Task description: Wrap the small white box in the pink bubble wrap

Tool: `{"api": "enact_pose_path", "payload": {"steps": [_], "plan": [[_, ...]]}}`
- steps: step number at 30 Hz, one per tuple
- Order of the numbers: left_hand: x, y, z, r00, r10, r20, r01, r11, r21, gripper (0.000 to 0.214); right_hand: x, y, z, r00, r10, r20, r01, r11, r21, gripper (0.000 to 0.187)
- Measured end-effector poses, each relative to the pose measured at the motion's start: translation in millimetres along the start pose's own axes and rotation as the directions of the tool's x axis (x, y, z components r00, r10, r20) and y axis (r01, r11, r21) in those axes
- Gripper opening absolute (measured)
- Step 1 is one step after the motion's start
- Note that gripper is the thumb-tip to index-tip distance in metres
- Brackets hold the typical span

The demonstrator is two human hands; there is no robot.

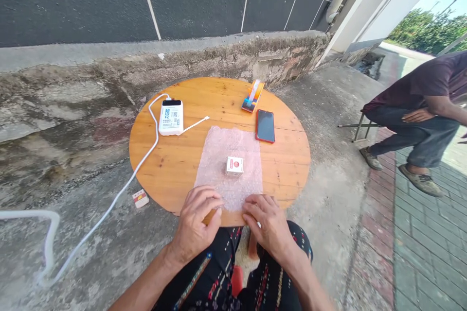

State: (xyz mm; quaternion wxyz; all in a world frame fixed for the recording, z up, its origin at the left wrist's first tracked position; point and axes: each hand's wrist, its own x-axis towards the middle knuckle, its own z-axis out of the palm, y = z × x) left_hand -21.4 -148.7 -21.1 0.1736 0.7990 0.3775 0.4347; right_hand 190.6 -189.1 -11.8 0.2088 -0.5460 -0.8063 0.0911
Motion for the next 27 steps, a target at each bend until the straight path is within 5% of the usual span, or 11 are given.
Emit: {"api": "enact_pose_path", "payload": {"steps": [10, 20, 27], "plan": [[3, 3, -2.6, 0.967, -0.088, 0.240, 0.012, 0.954, 0.301, 0.037, 9, 1, 12, 0.997, 0.011, -0.072, -0.015, 0.999, -0.051, 0.018], [26, -5, 0.5, 0.996, -0.010, 0.090, -0.021, 0.940, 0.341, 0.024, 30, 7, -28, 0.993, 0.100, -0.059, -0.087, 0.975, 0.204, 0.016], [28, -5, 3.9, 0.999, -0.027, 0.035, 0.017, 0.961, 0.276, 0.020, 79, 29, -39, 0.994, 0.038, -0.099, -0.019, 0.983, 0.184, 0.024]]}}
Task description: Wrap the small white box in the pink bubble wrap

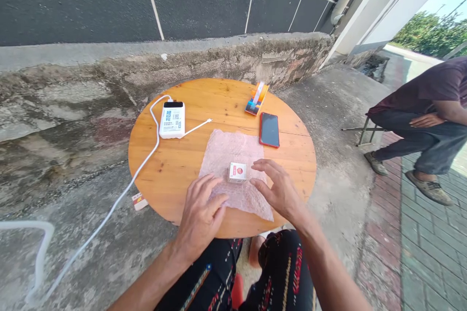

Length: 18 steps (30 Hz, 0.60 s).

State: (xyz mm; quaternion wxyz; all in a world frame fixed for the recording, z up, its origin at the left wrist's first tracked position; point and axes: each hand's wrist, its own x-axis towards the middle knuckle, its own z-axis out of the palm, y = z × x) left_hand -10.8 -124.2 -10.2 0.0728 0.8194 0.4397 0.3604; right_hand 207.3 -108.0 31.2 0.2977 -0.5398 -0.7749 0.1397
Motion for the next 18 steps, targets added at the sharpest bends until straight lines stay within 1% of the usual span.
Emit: {"api": "enact_pose_path", "payload": {"steps": [2, 4, 6, 8, 14, 18], "plan": [[-2, 0, 1.6, 1.000, -0.012, 0.001, 0.012, 1.000, -0.021, 0.021, 15, 4, 9, 0.996, -0.044, 0.076, 0.049, 0.997, -0.058, 0.041], [-3, 0, 2.3, 1.000, -0.018, -0.005, 0.018, 0.999, -0.038, 0.021, 25, 6, 19, 0.988, -0.062, 0.139, 0.078, 0.991, -0.112, 0.050], [-2, 0, 1.6, 1.000, -0.022, -0.008, 0.022, 0.999, -0.049, 0.022, 30, 6, 25, 0.984, -0.065, 0.167, 0.089, 0.986, -0.141, 0.049], [0, 0, -0.2, 1.000, -0.025, -0.006, 0.025, 0.998, -0.054, 0.023, 33, 7, 28, 0.984, -0.064, 0.164, 0.088, 0.985, -0.146, 0.045], [5, 0, -4.1, 0.999, -0.020, -0.026, 0.018, 0.997, -0.076, 0.020, 32, 10, 27, 0.988, -0.078, 0.133, 0.097, 0.985, -0.144, 0.043], [8, 0, -5.2, 1.000, -0.019, -0.023, 0.017, 0.996, -0.087, 0.019, 34, 11, 27, 0.984, -0.074, 0.160, 0.094, 0.989, -0.118, 0.042]]}}
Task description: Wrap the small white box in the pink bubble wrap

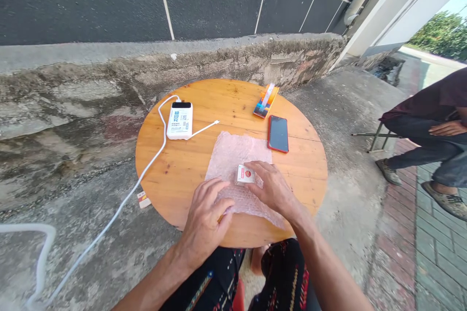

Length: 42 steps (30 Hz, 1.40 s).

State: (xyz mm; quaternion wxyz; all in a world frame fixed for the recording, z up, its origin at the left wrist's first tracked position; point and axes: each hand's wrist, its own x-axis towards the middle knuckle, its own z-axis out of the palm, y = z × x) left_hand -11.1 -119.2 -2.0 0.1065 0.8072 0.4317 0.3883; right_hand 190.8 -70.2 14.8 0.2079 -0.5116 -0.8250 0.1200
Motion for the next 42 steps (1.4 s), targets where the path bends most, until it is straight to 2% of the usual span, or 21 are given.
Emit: {"api": "enact_pose_path", "payload": {"steps": [4, 6, 8, 10, 12, 14, 18, 20, 25, 28, 31, 33, 35, 37, 39, 40, 42], "plan": [[16, -2, -0.9, 1.000, 0.012, -0.002, -0.012, 1.000, 0.000, 0.016, -8, 6, -10, 0.999, 0.020, -0.025, -0.014, 0.982, 0.191, 0.042], [30, -4, -0.8, 1.000, 0.020, 0.001, -0.020, 1.000, 0.002, 0.012, -19, 10, -21, 0.994, 0.100, -0.047, -0.078, 0.939, 0.334, 0.040], [43, -6, 0.2, 1.000, 0.024, 0.018, -0.025, 1.000, 0.011, 0.010, -34, 13, -32, 0.985, 0.171, -0.008, -0.149, 0.880, 0.452, 0.039], [55, -9, 2.0, 0.999, 0.021, 0.035, -0.022, 0.999, 0.029, 0.009, -47, 14, -41, 0.984, 0.177, 0.034, -0.169, 0.840, 0.516, 0.045], [63, -11, 4.4, 0.999, -0.002, 0.044, 0.000, 0.999, 0.047, 0.009, -56, 12, -41, 0.987, 0.158, 0.020, -0.145, 0.839, 0.524, 0.058], [67, -12, 6.6, 0.998, -0.042, 0.047, 0.040, 0.998, 0.049, 0.008, -58, 10, -35, 0.980, 0.192, -0.046, -0.147, 0.864, 0.481, 0.066], [71, -11, 9.2, 0.987, -0.143, 0.076, 0.143, 0.990, -0.004, 0.010, -52, 16, -14, 0.903, 0.365, -0.227, -0.245, 0.871, 0.426, 0.036], [73, -11, 10.0, 0.974, -0.200, 0.103, 0.204, 0.978, -0.035, 0.011, -49, 22, -6, 0.872, 0.411, -0.267, -0.273, 0.859, 0.433, 0.030], [76, -11, 13.8, 0.935, -0.317, 0.159, 0.334, 0.938, -0.093, 0.014, -46, 34, 6, 0.846, 0.467, -0.257, -0.286, 0.804, 0.521, 0.031], [76, -12, 17.1, 0.924, -0.343, 0.167, 0.365, 0.923, -0.120, 0.014, -45, 39, 15, 0.828, 0.508, -0.236, -0.296, 0.754, 0.586, 0.033], [75, -12, 19.8, 0.915, -0.366, 0.168, 0.389, 0.911, -0.138, 0.013, -44, 44, 22, 0.811, 0.529, -0.249, -0.298, 0.740, 0.603, 0.037], [76, -12, 21.1, 0.906, -0.387, 0.172, 0.411, 0.901, -0.139, 0.013, -46, 45, 23, 0.805, 0.528, -0.268, -0.298, 0.752, 0.587, 0.038], [76, -13, 22.3, 0.898, -0.404, 0.175, 0.429, 0.892, -0.139, 0.012, -48, 42, 20, 0.793, 0.508, -0.336, -0.301, 0.807, 0.509, 0.039], [75, -14, 23.3, 0.894, -0.411, 0.176, 0.437, 0.888, -0.145, 0.011, -52, 31, 14, 0.760, 0.444, -0.474, -0.306, 0.889, 0.342, 0.035], [75, -15, 23.7, 0.894, -0.412, 0.179, 0.438, 0.886, -0.150, 0.010, -55, 14, 7, 0.733, 0.322, -0.599, -0.304, 0.943, 0.134, 0.028], [74, -16, 23.7, 0.893, -0.411, 0.180, 0.438, 0.886, -0.152, 0.009, -56, 5, 5, 0.739, 0.253, -0.624, -0.284, 0.957, 0.051, 0.026], [74, -17, 23.2, 0.895, -0.408, 0.180, 0.435, 0.887, -0.152, 0.010, -54, -13, 5, 0.842, 0.130, -0.523, -0.177, 0.983, -0.040, 0.028]]}}
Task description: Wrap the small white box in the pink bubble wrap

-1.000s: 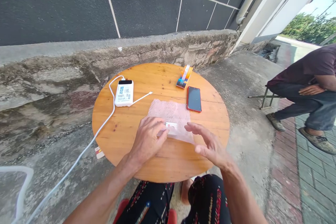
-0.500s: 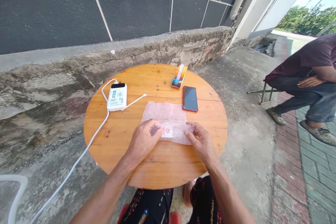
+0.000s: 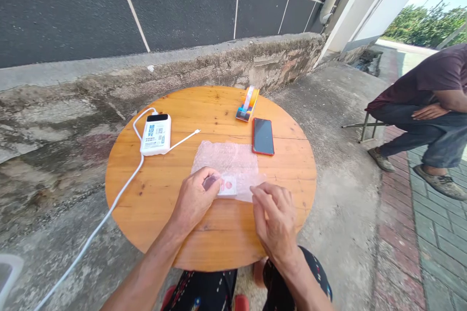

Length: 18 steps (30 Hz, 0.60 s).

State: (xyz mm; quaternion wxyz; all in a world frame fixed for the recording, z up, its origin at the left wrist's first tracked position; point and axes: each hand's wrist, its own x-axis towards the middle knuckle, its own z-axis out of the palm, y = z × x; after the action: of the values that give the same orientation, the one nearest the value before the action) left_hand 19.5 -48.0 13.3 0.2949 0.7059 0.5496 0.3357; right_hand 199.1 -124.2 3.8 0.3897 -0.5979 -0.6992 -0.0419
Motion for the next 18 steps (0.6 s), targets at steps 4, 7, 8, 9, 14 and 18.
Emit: {"api": "enact_pose_path", "payload": {"steps": [4, 7, 8, 9, 14, 18], "plan": [[0, -1, -0.4, 1.000, 0.031, 0.000, -0.031, 0.999, 0.018, 0.011, 6, -19, 14, 0.956, -0.173, 0.236, 0.163, 0.985, 0.063, 0.036], [1, -2, 1.5, 0.999, 0.038, 0.005, -0.038, 0.999, 0.035, 0.010, 14, -19, 25, 0.947, -0.162, 0.276, 0.162, 0.987, 0.021, 0.034], [2, -2, 2.2, 0.999, 0.034, 0.005, -0.035, 0.999, 0.037, 0.010, 16, -18, 26, 0.946, -0.151, 0.287, 0.158, 0.988, -0.001, 0.033], [3, -2, 2.7, 1.000, 0.030, 0.004, -0.030, 0.999, 0.038, 0.009, 18, -18, 27, 0.943, -0.144, 0.299, 0.157, 0.987, -0.020, 0.032], [1, -7, -8.7, 0.999, -0.027, -0.031, 0.029, 0.997, 0.070, 0.019, 25, -18, 23, 0.922, -0.159, 0.352, 0.191, 0.980, -0.059, 0.028], [-6, -23, -34.4, 0.995, -0.093, -0.047, 0.097, 0.989, 0.113, 0.026, 29, -18, 19, 0.903, -0.167, 0.395, 0.217, 0.973, -0.085, 0.031]]}}
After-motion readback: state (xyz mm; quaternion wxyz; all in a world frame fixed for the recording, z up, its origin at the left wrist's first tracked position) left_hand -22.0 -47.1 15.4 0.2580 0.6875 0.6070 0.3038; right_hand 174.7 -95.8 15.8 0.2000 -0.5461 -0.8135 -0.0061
